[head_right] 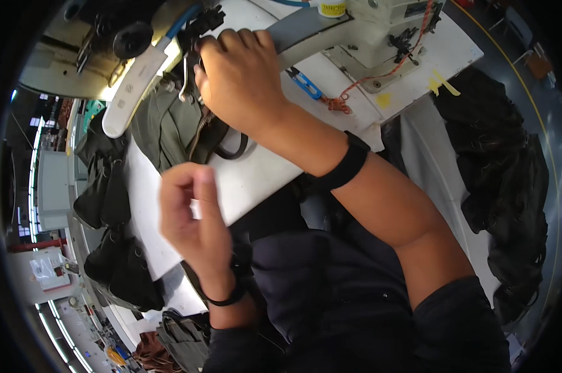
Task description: The person operates an industrial sewing machine to stitch zippers onto dark green canvas bags. They guide the fabric under the needle, sew along the zipper edges, and use scissors to trim excess thread. The process is repeated for multiple bags, with the person handling each item individually to attach the zipper closure.
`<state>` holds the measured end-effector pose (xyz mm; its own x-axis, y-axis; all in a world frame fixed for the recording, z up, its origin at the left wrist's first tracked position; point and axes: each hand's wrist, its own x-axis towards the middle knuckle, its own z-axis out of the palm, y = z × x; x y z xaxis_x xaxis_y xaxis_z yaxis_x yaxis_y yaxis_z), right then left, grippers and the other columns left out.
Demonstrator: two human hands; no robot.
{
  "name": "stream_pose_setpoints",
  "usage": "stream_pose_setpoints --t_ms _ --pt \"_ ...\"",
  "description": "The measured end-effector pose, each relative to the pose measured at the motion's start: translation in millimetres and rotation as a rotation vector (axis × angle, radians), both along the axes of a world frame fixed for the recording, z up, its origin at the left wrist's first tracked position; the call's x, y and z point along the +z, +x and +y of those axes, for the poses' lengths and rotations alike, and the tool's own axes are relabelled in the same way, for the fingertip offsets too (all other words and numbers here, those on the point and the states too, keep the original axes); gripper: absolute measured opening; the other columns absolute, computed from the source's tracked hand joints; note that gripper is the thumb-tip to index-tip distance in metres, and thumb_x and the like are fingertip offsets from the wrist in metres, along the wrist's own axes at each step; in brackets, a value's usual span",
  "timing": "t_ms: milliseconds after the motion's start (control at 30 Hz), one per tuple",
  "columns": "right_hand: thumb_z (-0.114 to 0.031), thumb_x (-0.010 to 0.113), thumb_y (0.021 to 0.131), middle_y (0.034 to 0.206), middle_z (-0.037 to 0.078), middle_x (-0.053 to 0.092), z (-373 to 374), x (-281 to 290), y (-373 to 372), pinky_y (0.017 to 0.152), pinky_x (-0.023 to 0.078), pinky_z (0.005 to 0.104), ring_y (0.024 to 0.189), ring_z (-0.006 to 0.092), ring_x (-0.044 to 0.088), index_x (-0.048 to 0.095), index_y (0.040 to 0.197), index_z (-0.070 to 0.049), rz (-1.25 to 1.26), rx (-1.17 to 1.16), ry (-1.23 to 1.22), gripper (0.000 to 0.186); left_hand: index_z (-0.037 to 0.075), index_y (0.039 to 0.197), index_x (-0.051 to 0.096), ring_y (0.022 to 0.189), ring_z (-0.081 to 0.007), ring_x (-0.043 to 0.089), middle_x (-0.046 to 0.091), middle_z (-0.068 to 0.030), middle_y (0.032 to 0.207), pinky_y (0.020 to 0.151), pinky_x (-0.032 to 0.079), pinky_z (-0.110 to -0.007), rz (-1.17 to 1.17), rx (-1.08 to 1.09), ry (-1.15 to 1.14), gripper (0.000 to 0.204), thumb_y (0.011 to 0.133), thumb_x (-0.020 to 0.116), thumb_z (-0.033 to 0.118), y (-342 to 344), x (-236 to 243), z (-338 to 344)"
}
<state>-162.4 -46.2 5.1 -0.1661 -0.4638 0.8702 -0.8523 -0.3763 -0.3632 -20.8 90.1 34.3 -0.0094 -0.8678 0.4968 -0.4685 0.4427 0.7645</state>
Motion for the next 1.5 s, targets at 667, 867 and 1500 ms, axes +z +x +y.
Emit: stream_pose_setpoints --t_ms 667,867,1500 --pt "-0.022 0.080 0.082 0.084 0.006 0.068 -13.0 -6.9 3.5 0.089 0.045 0.0400 0.083 0.0261 0.065 0.076 0.102 -0.010 -0.020 -0.011 -0.147 0.024 -0.005 0.079 0.067 0.055 -0.0092 0.041 0.051 -0.0008 0.057 0.055 0.040 -0.030 -0.127 0.048 0.249 0.020 0.089 0.072 0.012 15.2 26.3 -91.0" --pt "-0.016 0.072 0.091 0.094 0.016 0.069 8.0 12.5 3.7 0.089 0.047 0.0443 0.091 0.0336 0.065 0.069 0.103 0.000 -0.035 0.067 0.004 0.021 -0.006 0.080 0.066 0.055 -0.0107 0.044 0.054 -0.0037 0.058 0.057 0.043 -0.031 -0.175 0.070 0.286 0.023 0.087 0.069 0.015 20.6 32.2 -97.3" --pt "-0.018 0.073 0.095 0.112 0.019 0.072 47.2 26.6 -64.3 0.093 0.054 0.0437 0.106 0.0366 0.069 0.070 0.124 -0.005 0.023 0.320 0.060 0.032 0.004 0.128 0.070 0.121 -0.0333 0.070 0.073 -0.0154 0.131 0.111 0.052 -0.048 -0.520 -0.060 -0.577 0.045 0.087 0.065 -0.014 31.9 -34.8 -90.2"
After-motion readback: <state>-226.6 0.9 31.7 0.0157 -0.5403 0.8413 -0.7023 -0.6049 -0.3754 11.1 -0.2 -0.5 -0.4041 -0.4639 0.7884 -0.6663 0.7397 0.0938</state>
